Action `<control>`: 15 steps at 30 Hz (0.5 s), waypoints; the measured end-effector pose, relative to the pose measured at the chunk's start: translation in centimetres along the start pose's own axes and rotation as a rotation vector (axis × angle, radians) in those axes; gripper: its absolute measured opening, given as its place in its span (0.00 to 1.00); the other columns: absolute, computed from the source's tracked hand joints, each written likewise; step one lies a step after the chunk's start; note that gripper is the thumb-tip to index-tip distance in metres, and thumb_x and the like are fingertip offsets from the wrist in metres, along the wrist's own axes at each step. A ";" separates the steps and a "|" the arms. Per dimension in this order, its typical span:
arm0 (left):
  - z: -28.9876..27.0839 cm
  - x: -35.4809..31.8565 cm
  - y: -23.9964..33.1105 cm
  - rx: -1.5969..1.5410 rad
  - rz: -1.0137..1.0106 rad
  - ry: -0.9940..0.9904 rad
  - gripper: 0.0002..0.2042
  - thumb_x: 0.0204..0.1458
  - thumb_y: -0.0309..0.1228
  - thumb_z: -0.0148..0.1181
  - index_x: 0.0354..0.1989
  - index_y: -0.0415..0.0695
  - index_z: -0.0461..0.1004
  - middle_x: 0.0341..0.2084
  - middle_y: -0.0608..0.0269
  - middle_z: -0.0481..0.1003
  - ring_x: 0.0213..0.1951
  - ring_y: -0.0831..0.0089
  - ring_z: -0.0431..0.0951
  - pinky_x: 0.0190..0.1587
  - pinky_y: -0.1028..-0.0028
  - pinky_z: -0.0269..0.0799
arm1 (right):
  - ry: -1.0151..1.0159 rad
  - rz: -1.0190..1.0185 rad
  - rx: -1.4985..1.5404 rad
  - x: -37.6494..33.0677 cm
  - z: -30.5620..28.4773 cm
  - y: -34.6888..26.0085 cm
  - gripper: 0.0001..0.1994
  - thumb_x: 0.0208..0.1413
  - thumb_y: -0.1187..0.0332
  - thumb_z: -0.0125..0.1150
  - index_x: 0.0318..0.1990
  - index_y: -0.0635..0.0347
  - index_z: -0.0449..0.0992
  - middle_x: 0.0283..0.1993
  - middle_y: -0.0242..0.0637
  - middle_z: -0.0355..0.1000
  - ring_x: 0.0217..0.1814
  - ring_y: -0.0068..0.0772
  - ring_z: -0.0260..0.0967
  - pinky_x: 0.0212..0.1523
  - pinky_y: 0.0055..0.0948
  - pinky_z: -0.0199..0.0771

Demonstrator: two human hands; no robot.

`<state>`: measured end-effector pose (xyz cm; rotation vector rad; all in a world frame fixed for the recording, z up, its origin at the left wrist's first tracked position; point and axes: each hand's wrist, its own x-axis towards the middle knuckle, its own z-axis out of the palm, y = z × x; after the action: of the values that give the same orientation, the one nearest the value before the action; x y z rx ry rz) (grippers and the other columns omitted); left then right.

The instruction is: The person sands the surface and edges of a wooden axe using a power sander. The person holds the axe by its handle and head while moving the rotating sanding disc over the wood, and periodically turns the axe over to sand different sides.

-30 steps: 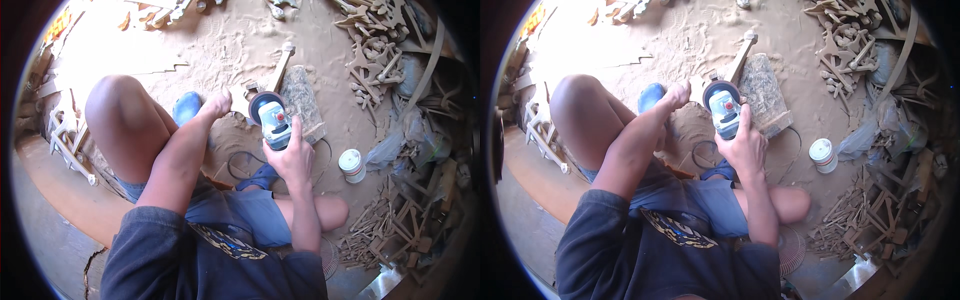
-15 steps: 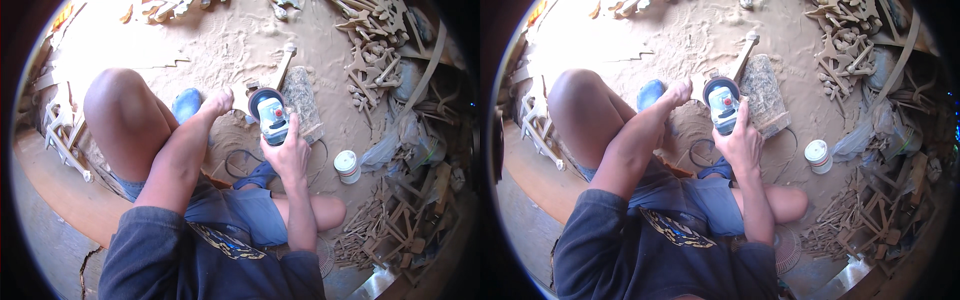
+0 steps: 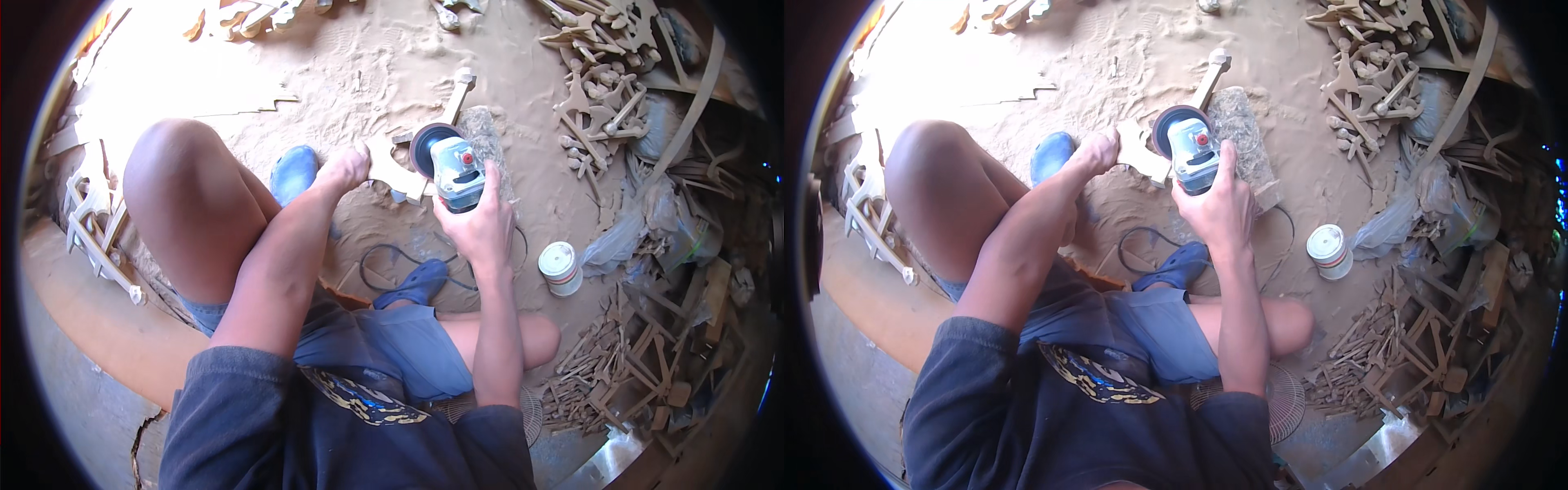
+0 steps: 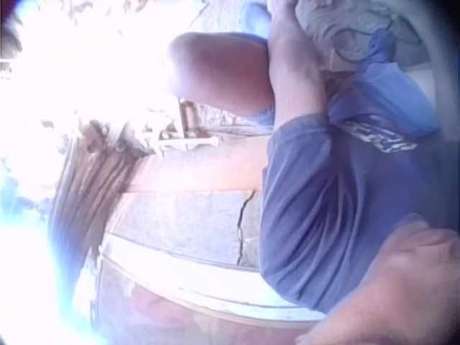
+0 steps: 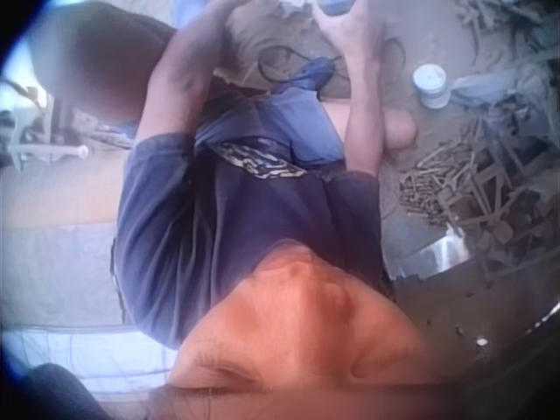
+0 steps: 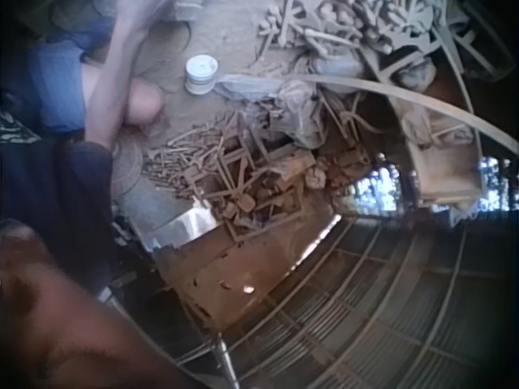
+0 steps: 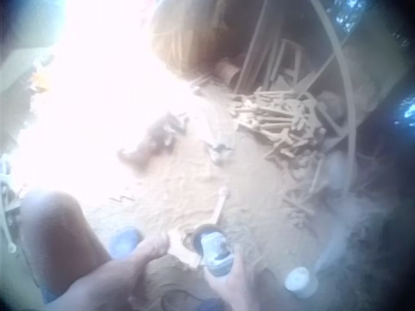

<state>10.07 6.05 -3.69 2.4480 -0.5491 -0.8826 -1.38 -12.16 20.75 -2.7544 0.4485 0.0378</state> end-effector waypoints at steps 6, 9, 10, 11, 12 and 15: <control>-0.4 -0.4 -0.2 -0.051 -0.022 0.006 0.19 0.70 0.33 0.38 0.52 0.28 0.70 0.40 0.28 0.81 0.45 0.34 0.82 0.51 0.47 0.77 | -0.049 -0.043 -0.027 -0.2 0.4 -0.4 0.47 0.47 0.55 0.77 0.71 0.67 0.60 0.34 0.62 0.80 0.35 0.65 0.81 0.38 0.56 0.80; -0.4 -0.5 -0.1 -0.042 -0.016 0.003 0.19 0.68 0.33 0.41 0.53 0.28 0.70 0.40 0.28 0.81 0.45 0.35 0.83 0.50 0.47 0.78 | -0.058 -0.047 -0.028 -0.1 0.5 -0.8 0.46 0.47 0.56 0.77 0.71 0.67 0.60 0.33 0.62 0.80 0.35 0.65 0.81 0.38 0.56 0.80; -0.5 -0.5 -0.1 -0.036 -0.013 0.000 0.18 0.67 0.33 0.42 0.53 0.28 0.70 0.39 0.29 0.81 0.44 0.35 0.83 0.50 0.47 0.78 | -0.060 -0.047 -0.028 -0.1 0.5 -1.1 0.46 0.47 0.56 0.77 0.71 0.67 0.60 0.33 0.62 0.80 0.35 0.65 0.81 0.38 0.56 0.80; -0.6 -0.5 -0.2 -0.034 -0.013 -0.001 0.18 0.67 0.32 0.43 0.53 0.28 0.70 0.39 0.29 0.81 0.44 0.36 0.83 0.49 0.48 0.78 | -0.089 -0.010 -0.029 0.0 0.4 -1.4 0.47 0.46 0.55 0.78 0.70 0.67 0.61 0.36 0.62 0.80 0.37 0.65 0.81 0.40 0.55 0.81; -0.7 -0.6 -0.2 -0.038 -0.018 -0.003 0.18 0.66 0.32 0.44 0.54 0.28 0.70 0.39 0.29 0.81 0.44 0.36 0.84 0.49 0.48 0.78 | -0.117 0.027 -0.030 0.1 0.5 -1.6 0.47 0.45 0.55 0.80 0.70 0.68 0.61 0.38 0.62 0.81 0.40 0.66 0.81 0.42 0.55 0.81; -1.3 -0.8 0.3 -0.086 -0.045 -0.012 0.18 0.66 0.33 0.44 0.53 0.28 0.70 0.39 0.28 0.81 0.44 0.36 0.84 0.49 0.48 0.78 | -0.116 0.043 -0.060 0.4 0.7 -1.2 0.47 0.45 0.55 0.79 0.70 0.68 0.62 0.37 0.63 0.81 0.40 0.66 0.82 0.43 0.54 0.81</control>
<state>10.34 6.56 -2.24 2.3879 -0.4522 -0.9199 -0.64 -10.93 20.46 -2.7822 0.4825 0.2232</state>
